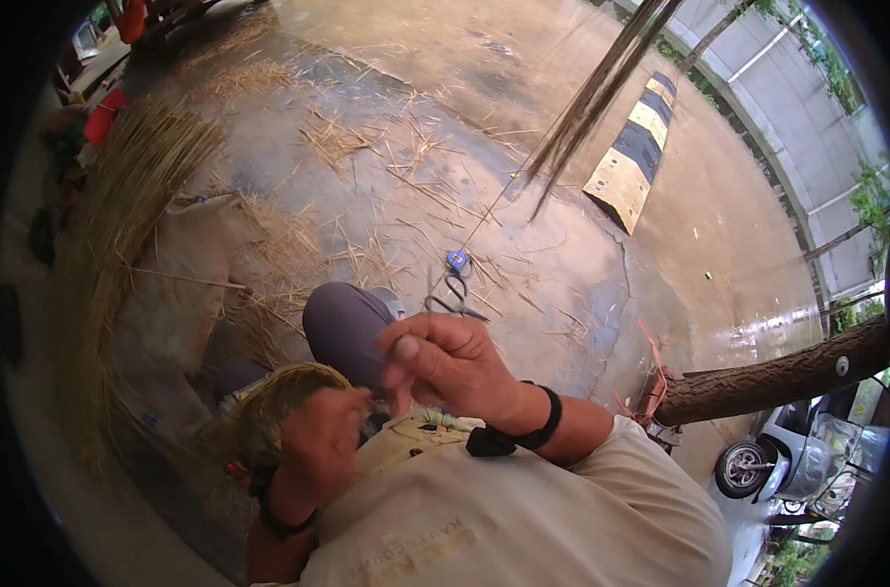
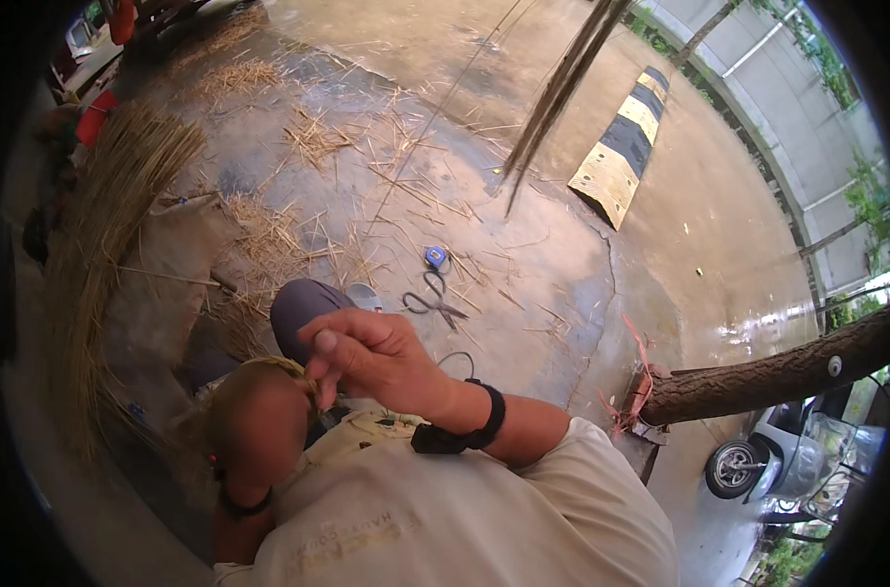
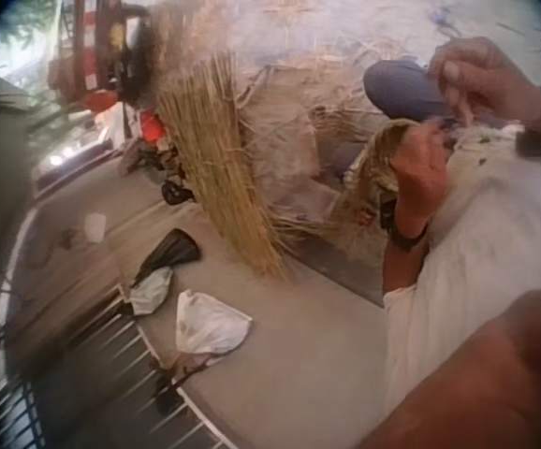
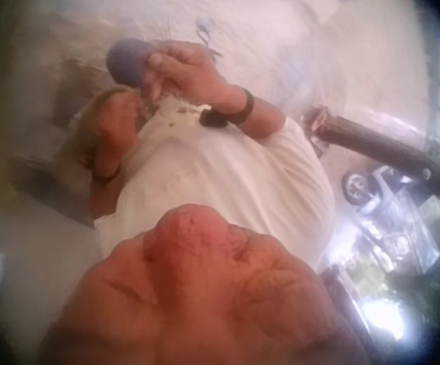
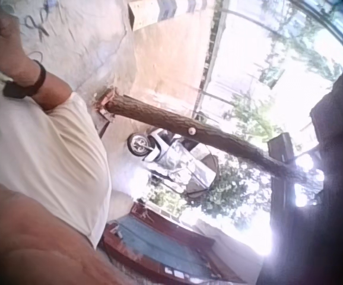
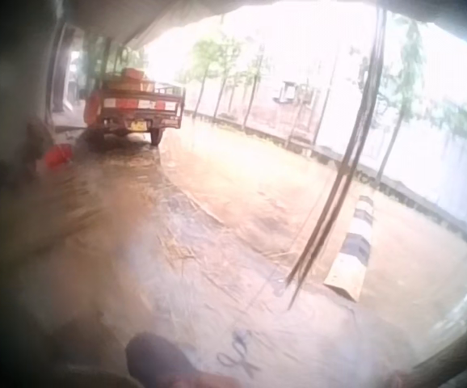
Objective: The recorder is weaving a basket from dried straw using a needle.
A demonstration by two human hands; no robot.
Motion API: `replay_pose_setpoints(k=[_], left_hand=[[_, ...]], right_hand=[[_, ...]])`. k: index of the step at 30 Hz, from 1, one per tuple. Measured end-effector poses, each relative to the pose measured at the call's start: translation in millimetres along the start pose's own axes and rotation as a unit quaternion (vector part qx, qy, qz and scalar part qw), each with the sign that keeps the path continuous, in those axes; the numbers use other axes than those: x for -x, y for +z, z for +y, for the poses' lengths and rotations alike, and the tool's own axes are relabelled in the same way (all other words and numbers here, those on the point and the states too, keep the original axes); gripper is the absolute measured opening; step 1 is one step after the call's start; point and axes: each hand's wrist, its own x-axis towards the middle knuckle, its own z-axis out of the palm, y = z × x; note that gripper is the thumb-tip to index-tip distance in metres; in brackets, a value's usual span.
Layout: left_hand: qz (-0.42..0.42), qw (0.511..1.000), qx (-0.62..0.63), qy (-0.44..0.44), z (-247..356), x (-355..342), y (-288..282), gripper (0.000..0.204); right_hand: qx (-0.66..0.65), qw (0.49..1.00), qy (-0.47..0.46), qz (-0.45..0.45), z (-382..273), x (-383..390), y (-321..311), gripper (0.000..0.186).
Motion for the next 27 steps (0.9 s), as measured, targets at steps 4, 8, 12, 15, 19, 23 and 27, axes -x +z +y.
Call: replay_pose_setpoints(k=[4, 8, 12, 15, 19, 23, 27], left_hand=[[0.052, 0.996, 0.065, -0.036, 15.4, -6.5, 0.7, 0.026], [-0.043, 0.99, 0.117, -0.058, 5.8, 3.0, -0.5, 0.019], [0.022, 0.994, 0.083, -0.067, -2.6, 16.7, -4.9, 0.009], [0.06, 0.995, 0.059, -0.048, -4.7, 15.1, -8.9, 0.004], [0.038, 0.995, -0.073, 0.047, -5.3, 22.1, -12.4, 0.009], [0.008, 0.995, -0.09, 0.047, 16.3, 41.5, -38.0, 0.018], [0.009, 0.996, 0.088, -0.001, 9.9, 90.3, -84.5, 0.017]], right_hand=[[0.065, 0.994, -0.039, -0.076, 11.1, 0.6, 20.9, 0.025], [0.075, 0.994, -0.019, -0.074, 10.2, 3.0, 30.2, 0.024], [0.057, 0.996, -0.008, -0.068, 16.0, 7.0, 33.5, 0.025], [0.059, 0.997, 0.04, -0.033, 14.9, 8.8, 31.3, 0.026], [0.014, 0.998, 0.015, 0.061, -2.6, 6.5, 23.0, 0.028], [0.001, 0.973, -0.124, 0.195, -46.5, -15.3, -37.6, 0.034], [0.12, 0.921, -0.219, 0.301, -87.7, -20.7, -108.1, 0.031]])
